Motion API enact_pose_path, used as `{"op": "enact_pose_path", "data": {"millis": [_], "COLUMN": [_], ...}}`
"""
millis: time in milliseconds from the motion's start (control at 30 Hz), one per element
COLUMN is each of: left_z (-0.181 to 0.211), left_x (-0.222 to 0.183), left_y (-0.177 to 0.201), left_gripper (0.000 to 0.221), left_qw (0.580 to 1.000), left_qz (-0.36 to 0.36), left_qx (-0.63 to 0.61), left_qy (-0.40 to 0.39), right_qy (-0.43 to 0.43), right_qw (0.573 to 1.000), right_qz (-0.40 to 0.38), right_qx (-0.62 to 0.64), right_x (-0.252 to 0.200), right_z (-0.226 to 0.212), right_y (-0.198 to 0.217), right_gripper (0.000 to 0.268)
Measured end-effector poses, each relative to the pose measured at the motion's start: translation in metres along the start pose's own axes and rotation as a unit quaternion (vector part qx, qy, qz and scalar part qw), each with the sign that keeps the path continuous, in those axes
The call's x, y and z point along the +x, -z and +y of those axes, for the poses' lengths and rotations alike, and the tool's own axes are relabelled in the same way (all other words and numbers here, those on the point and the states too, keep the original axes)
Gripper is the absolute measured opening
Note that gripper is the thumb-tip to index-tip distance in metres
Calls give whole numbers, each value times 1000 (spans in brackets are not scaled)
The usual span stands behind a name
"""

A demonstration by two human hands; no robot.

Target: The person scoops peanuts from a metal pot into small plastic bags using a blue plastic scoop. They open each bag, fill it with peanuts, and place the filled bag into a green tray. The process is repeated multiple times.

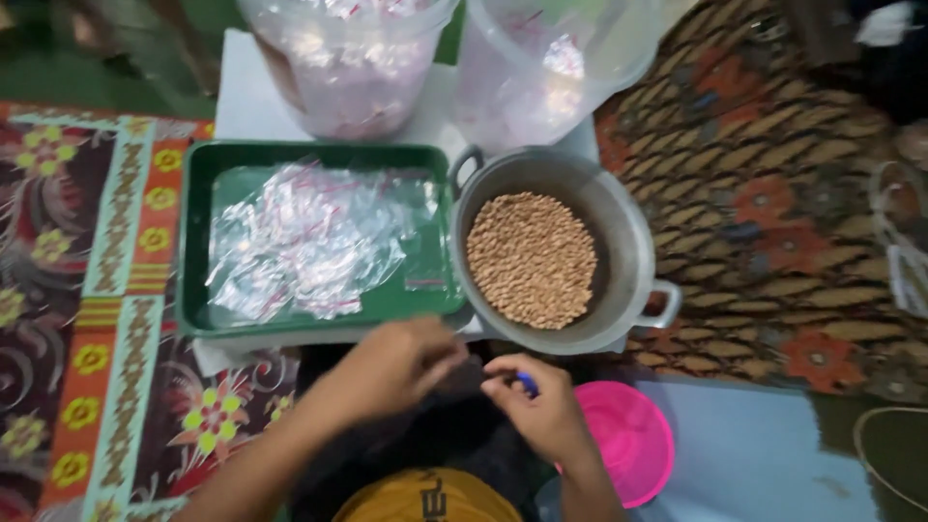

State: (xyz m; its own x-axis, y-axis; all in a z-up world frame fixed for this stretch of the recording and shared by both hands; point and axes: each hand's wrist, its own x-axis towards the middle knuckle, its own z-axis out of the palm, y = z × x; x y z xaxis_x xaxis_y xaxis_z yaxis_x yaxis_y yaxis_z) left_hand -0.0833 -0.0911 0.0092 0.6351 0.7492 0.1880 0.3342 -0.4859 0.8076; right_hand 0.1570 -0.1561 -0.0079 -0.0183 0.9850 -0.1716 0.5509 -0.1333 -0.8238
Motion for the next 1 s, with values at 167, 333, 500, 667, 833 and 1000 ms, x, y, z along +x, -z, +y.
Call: {"op": "enact_pose_path", "data": {"millis": [167, 333, 500, 667, 833, 1000], "left_z": [-2, -4, -17, -97, -150, -140], "left_x": [56, 111, 103, 42, -4, -5], "left_y": [68, 137, 124, 79, 65, 68], "left_gripper": [8, 17, 40, 25, 59, 21], "left_qw": [984, 906, 876, 957, 902, 900], "left_qz": [157, 338, 305, 239, 170, 180], "left_qx": [-82, -255, -354, 31, 301, 223], "left_qy": [31, 20, 123, 162, 258, 328], "right_qy": [-35, -47, -89, -73, -39, 5], "right_qw": [999, 999, 996, 996, 997, 995], "right_qz": [2, -20, -11, -35, -72, -94], "right_qx": [23, 17, 17, 26, -5, -37], "right_x": [-4, -9, -15, -13, -6, 0], "right_z": [-3, -7, 11, 34, 32, 19], "right_y": [0, -1, 2, 1, -2, -7], "right_gripper": [9, 6, 5, 6, 8, 9]}}
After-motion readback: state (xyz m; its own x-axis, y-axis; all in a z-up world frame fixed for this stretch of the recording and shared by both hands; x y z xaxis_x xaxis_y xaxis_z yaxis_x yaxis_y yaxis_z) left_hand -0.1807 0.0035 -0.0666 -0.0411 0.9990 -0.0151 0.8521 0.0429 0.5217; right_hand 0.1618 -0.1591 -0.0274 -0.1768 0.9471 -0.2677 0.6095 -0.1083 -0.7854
